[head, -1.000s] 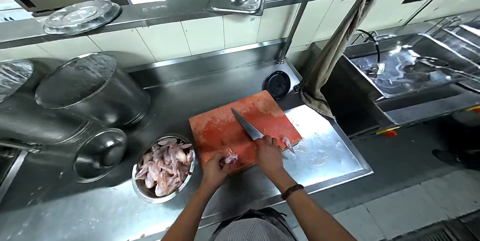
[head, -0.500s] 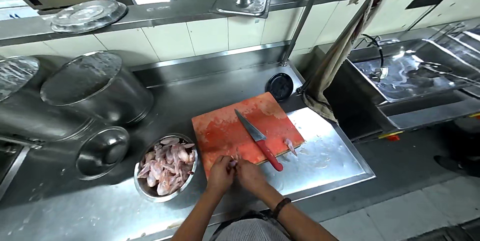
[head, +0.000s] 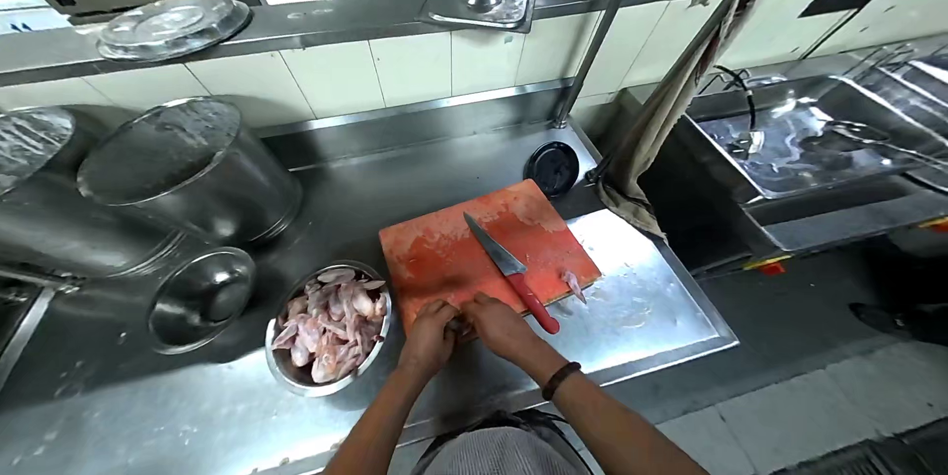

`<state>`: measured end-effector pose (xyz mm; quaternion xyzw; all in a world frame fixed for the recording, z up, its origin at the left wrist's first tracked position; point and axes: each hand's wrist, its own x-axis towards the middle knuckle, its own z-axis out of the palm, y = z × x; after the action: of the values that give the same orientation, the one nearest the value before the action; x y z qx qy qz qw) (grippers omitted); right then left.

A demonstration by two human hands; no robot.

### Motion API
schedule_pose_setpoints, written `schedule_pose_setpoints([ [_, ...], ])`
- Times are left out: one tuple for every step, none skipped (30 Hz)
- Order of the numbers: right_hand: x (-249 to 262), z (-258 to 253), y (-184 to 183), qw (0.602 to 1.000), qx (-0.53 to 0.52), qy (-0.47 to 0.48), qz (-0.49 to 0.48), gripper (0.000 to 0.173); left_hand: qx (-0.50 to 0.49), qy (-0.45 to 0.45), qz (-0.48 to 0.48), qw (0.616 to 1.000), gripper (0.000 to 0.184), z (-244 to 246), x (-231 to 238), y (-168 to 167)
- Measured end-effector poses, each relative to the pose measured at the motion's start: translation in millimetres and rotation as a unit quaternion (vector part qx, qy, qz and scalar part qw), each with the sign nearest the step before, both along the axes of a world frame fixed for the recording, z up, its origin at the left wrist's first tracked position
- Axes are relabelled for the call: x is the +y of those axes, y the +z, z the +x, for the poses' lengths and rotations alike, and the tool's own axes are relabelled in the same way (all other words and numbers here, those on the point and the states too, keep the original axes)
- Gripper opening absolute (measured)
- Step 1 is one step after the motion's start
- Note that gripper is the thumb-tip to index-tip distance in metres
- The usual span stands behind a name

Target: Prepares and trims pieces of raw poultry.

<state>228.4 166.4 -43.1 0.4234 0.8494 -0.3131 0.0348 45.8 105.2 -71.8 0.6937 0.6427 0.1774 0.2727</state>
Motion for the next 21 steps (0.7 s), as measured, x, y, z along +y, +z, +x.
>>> schedule_pose_setpoints([
  [-0.5,0.0,-3.1,1.0,-0.026,0.0,-0.005,0.031,0.009,0.006,-0.001,1.0,0.024,-0.3,-0.3,0.6],
  [-2.4,0.5,-4.8,0.999,-0.045,-0.009,-0.007,0.029,0.019,0.017,-0.007,1.0,0.026,0.3,-0.7,3.0],
  [-5.8,1.3,-5.2,0.998,-0.057,-0.021,-0.006,0.028,0.031,0.026,-0.015,0.999,0.03,1.8,-1.7,6.7],
  [-10.3,1.6,-2.9,0.997,-0.063,-0.036,-0.008,0.028,0.047,0.026,-0.016,0.998,0.038,4.5,-3.2,10.8],
  [-14.5,1.2,2.6,0.997,-0.066,-0.047,-0.011,0.029,0.06,0.014,-0.011,0.998,0.045,8.0,-4.2,14.5],
  [-17.2,-0.5,11.6,0.996,-0.072,-0.055,-0.017,0.029,0.066,-0.012,-0.013,0.998,0.05,12.7,-3.6,18.5],
  [-19.1,-2.9,23.0,0.995,-0.08,-0.058,-0.021,0.029,0.067,-0.038,-0.027,0.997,0.051,18.2,-1.9,21.6],
  [-20.3,-4.9,33.5,0.994,-0.088,-0.06,-0.025,0.03,0.06,-0.056,-0.044,0.996,0.049,23.2,-0.2,22.3],
  [-20.4,-5.6,42.3,0.993,-0.094,-0.062,-0.026,0.029,0.055,-0.061,-0.051,0.995,0.044,26.3,1.2,20.2],
  [-19.0,-4.7,49.4,0.992,-0.103,-0.062,-0.023,0.028,0.054,-0.062,-0.048,0.995,0.04,27.6,2.5,17.5],
  [-17.0,-2.3,53.7,0.991,-0.114,-0.061,-0.017,0.027,0.061,-0.065,-0.04,0.995,0.038,28.1,4.2,15.7],
  [-15.6,1.1,55.7,0.991,-0.125,-0.055,-0.014,0.027,0.073,-0.071,-0.034,0.994,0.037,28.7,5.5,15.3],
  [-15.7,5.0,55.4,0.99,-0.132,-0.047,-0.016,0.027,0.084,-0.082,-0.03,0.993,0.035,29.6,5.6,15.0],
  [-16.9,9.2,53.1,0.99,-0.134,-0.043,-0.022,0.028,0.091,-0.095,-0.029,0.991,0.035,30.5,4.7,14.5],
  [-17.9,14.0,50.2,0.99,-0.129,-0.044,-0.032,0.029,0.088,-0.102,-0.028,0.99,0.034,31.0,3.3,13.2],
  [-17.5,19.2,47.5,0.991,-0.114,-0.053,-0.041,0.031,0.076,-0.101,-0.019,0.992,0.034,31.3,1.9,11.5],
  [-16.5,24.1,44.4,0.992,-0.093,-0.07,-0.048,0.032,0.063,-0.097,-0.008,0.993,0.033,31.2,1.4,10.4],
  [-16.5,28.6,40.7,0.992,-0.064,-0.093,-0.055,0.033,0.052,-0.093,-0.001,0.994,0.032,31.1,0.3,9.7],
  [-17.8,32.2,37.3,0.989,-0.037,-0.12,-0.074,0.034,0.035,-0.09,-0.003,0.995,0.032,31.1,-1.6,9.6],
  [-19.0,34.9,33.6,0.983,-0.011,-0.152,-0.102,0.035,0.013,-0.085,-0.011,0.996,0.034,31.1,-3.3,9.7],
  [-19.4,36.7,29.8,0.971,0.016,-0.192,-0.14,0.035,-0.007,-0.076,-0.02,0.997,0.035,31.0,-3.6,9.1],
])
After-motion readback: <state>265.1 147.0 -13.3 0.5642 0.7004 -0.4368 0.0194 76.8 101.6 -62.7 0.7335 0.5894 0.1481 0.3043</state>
